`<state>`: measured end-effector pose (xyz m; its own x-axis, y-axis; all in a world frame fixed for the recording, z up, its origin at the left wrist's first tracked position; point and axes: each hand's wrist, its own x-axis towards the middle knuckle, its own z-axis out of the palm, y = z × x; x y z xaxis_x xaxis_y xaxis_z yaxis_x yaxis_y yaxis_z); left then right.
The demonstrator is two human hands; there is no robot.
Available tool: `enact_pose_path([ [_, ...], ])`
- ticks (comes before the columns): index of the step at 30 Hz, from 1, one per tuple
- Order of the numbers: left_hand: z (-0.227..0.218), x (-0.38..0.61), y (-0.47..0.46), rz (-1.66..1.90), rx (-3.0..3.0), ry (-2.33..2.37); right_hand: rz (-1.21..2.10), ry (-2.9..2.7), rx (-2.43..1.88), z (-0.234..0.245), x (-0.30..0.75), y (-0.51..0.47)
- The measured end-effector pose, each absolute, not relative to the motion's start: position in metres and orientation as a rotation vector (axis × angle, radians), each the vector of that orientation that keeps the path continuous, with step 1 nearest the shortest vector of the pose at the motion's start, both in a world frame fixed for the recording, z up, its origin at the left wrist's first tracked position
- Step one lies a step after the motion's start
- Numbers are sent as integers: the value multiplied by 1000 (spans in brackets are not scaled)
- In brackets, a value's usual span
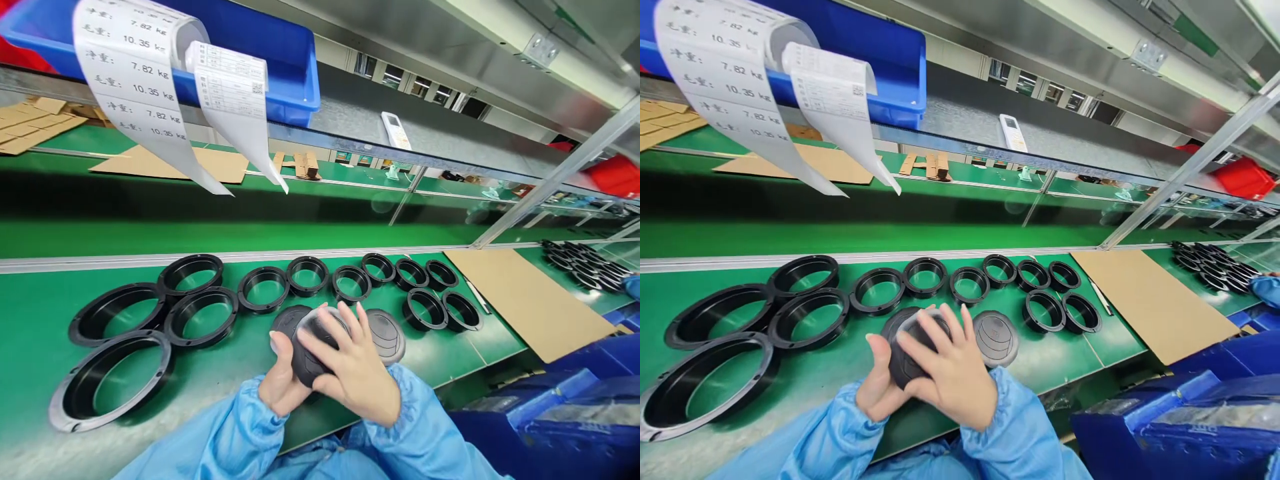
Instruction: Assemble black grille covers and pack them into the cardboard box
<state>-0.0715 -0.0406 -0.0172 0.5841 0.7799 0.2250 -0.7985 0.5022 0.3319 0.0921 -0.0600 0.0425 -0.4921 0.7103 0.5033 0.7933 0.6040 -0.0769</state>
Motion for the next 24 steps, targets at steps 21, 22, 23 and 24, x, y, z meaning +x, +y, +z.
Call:
enact_pose_path([
  [21, -1, -79, -33, 749, 334, 208, 531, -1962, -1140, 21, 108, -39],
  [22, -1, -79, -33, 743, 337, 206, 543, -1952, -1133, 22, 108, -39],
  [23, -1, -79, -33, 742, 341, 199, 554, -1940, -1126, 23, 108, -40],
  [24, -1, -80, -32, 742, 342, 189, 566, -1924, -1121, 24, 107, -40],
])
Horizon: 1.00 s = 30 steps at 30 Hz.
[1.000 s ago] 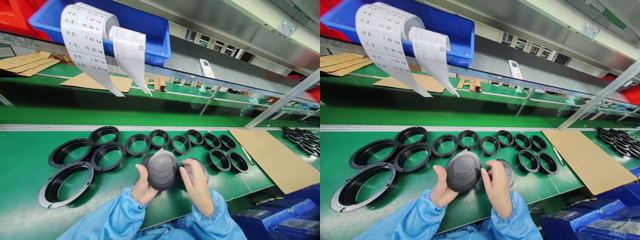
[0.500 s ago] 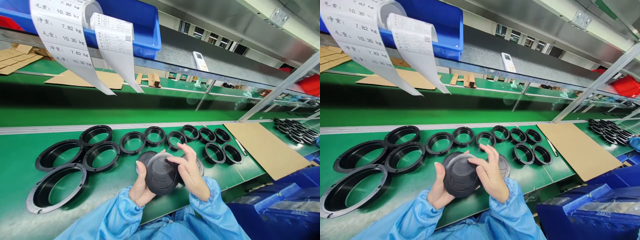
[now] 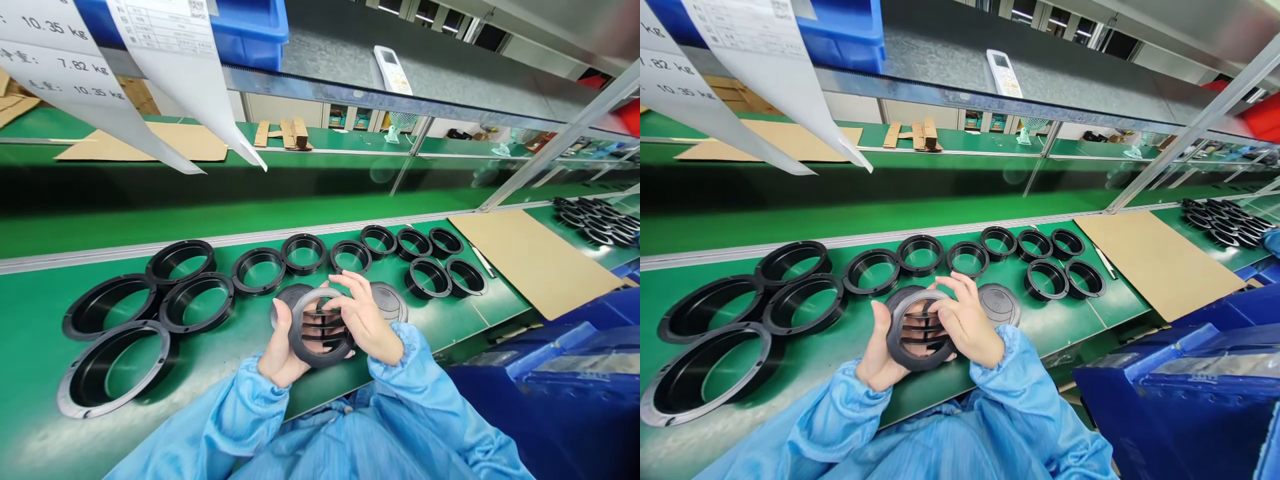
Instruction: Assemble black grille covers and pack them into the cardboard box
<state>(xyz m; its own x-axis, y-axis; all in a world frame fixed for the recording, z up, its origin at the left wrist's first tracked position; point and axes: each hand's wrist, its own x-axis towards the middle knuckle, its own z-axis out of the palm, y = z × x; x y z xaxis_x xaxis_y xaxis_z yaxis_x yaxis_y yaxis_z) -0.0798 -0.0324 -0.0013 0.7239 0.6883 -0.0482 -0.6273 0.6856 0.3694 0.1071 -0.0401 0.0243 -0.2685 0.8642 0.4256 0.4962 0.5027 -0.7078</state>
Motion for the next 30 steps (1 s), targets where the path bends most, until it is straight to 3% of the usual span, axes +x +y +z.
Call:
enact_pose_path([
  [9, 9, -84, -30, 741, 328, 238, 748, -1727, -1056, 30, 106, -45],
  [21, 7, -83, -30, 761, 290, 200, 649, -1798, -1140, 26, 110, -57],
  [30, 9, -90, -30, 875, 291, 436, 43, -2300, -1076, 15, 96, -70],
])
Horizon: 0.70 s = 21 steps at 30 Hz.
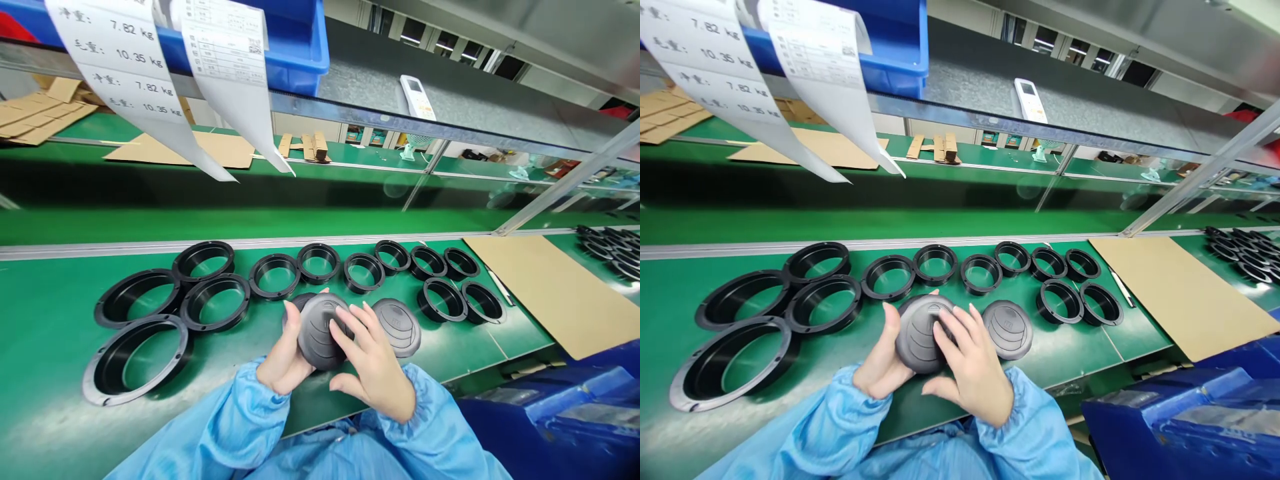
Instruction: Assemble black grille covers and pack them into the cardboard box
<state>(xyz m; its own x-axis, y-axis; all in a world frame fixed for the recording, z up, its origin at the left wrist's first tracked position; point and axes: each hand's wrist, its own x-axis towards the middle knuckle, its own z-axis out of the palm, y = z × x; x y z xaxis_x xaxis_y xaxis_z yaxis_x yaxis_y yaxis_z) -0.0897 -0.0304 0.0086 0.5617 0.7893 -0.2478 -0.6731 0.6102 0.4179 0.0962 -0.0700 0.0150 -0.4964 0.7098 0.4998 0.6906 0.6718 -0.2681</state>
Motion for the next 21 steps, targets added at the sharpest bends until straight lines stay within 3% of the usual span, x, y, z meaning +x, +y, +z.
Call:
enact_pose_path([
  [7, 14, -100, -33, 830, 520, 473, 410, -2201, -1154, 30, 79, -56],
  [9, 21, -115, -21, 1009, 638, 637, 404, -2093, -1228, 28, 76, -46],
  [13, 33, -153, 7, 1690, 592, 972, 226, -2080, -1442, 10, 64, -24],
  [15, 34, -167, 14, 1822, 483, 989, 182, -2179, -1450, -2, 53, -17],
  [21, 28, -163, 7, 1684, 655, 1071, 217, -2141, -1473, -4, 42, -22],
])
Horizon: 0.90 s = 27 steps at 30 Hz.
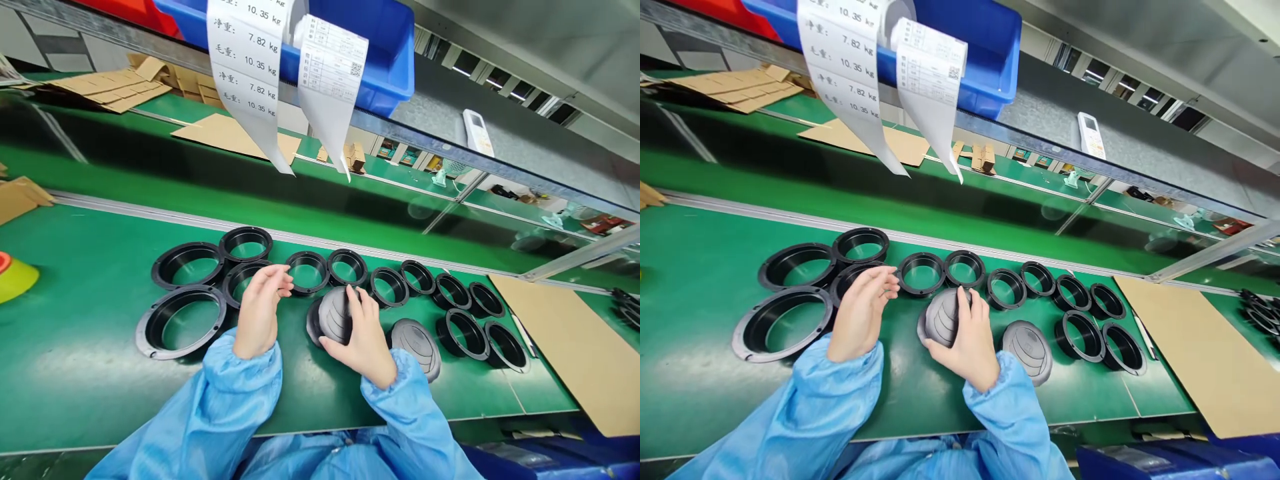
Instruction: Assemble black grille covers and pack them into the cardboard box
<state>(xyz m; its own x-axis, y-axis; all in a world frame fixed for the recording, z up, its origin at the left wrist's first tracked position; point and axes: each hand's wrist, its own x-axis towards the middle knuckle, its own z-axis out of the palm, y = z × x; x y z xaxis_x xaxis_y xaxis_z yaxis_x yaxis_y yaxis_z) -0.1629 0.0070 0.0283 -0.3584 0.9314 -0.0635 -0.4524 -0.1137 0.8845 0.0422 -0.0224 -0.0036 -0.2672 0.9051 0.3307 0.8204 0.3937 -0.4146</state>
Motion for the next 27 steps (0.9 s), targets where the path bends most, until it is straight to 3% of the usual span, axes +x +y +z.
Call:
enact_pose_path([
  [8, 9, -144, -2, 1209, 1472, 1217, 187, -2064, -1612, 32, 113, -41],
  [12, -9, -134, -8, 728, 2133, 1274, 182, -2014, -1636, 22, 117, -45],
  [15, -12, -129, -12, 420, 2251, 1329, 309, -2096, -1561, 19, 107, -50],
  [20, 1, -128, -13, 359, 2289, 1339, 194, -2181, -1507, 38, 101, -10],
  [27, 3, -133, -14, 342, 2144, 1293, 408, -2154, -1666, 44, 118, 120],
])
